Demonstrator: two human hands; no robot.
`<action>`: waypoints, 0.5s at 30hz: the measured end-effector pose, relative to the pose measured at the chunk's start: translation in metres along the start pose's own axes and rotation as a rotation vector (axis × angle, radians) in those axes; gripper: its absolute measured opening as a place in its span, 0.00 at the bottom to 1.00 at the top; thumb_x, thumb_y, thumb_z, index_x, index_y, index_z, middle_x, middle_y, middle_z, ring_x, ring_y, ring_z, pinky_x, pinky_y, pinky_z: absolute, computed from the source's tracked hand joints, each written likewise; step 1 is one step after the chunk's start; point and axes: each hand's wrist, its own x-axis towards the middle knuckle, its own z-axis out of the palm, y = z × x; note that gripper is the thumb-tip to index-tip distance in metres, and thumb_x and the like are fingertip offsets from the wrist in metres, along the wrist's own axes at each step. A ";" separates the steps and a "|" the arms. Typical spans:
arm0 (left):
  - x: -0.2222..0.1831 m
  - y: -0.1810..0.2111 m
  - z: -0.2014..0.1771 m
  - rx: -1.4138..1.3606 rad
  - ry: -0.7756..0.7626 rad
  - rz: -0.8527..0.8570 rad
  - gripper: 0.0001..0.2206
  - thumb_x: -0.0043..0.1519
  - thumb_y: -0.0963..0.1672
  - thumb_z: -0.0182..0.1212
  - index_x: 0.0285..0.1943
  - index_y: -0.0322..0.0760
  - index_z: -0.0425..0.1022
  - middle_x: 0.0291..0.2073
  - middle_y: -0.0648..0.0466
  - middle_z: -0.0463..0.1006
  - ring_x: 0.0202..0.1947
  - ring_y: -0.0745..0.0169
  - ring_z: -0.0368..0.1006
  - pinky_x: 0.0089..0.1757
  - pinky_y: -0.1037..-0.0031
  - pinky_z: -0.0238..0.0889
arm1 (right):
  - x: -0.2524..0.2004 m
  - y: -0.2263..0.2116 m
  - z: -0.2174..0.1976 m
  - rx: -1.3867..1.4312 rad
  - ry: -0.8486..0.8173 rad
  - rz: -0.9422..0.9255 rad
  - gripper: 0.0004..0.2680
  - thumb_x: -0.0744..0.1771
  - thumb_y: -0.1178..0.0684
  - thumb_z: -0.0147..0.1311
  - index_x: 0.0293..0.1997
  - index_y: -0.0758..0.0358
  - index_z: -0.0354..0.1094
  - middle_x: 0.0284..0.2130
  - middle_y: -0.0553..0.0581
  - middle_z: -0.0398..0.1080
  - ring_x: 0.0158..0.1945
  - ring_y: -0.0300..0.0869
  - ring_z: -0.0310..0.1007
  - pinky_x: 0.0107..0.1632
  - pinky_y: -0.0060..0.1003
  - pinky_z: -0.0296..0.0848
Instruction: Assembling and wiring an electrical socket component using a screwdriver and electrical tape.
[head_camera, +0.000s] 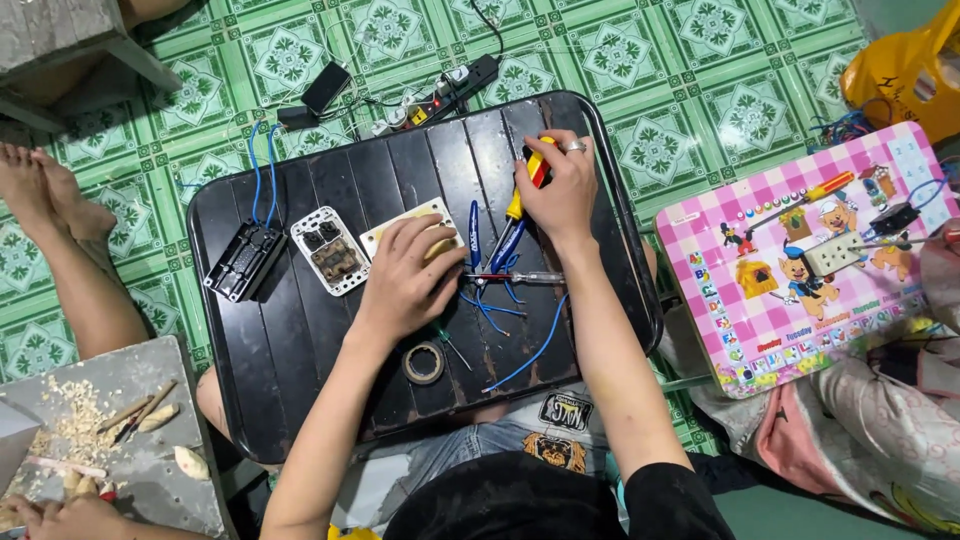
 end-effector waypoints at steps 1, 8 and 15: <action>0.005 0.001 0.000 0.000 -0.003 0.001 0.07 0.61 0.44 0.64 0.46 0.43 0.81 0.47 0.51 0.77 0.57 0.47 0.73 0.55 0.55 0.64 | 0.000 0.001 0.001 0.002 0.001 0.003 0.11 0.64 0.53 0.67 0.50 0.59 0.80 0.47 0.57 0.71 0.49 0.50 0.68 0.48 0.42 0.75; 0.036 0.005 0.012 0.125 -0.352 0.047 0.03 0.52 0.43 0.72 0.30 0.46 0.82 0.36 0.59 0.80 0.48 0.58 0.71 0.53 0.58 0.60 | 0.000 0.007 0.003 0.173 0.113 -0.006 0.11 0.62 0.60 0.62 0.49 0.62 0.77 0.45 0.58 0.73 0.47 0.53 0.70 0.47 0.44 0.73; 0.040 0.005 0.031 0.190 -0.600 0.059 0.01 0.54 0.43 0.70 0.30 0.46 0.84 0.31 0.57 0.81 0.42 0.57 0.70 0.49 0.59 0.58 | -0.001 0.005 0.007 0.184 0.123 0.008 0.11 0.61 0.60 0.63 0.47 0.59 0.78 0.42 0.55 0.74 0.45 0.50 0.71 0.47 0.43 0.72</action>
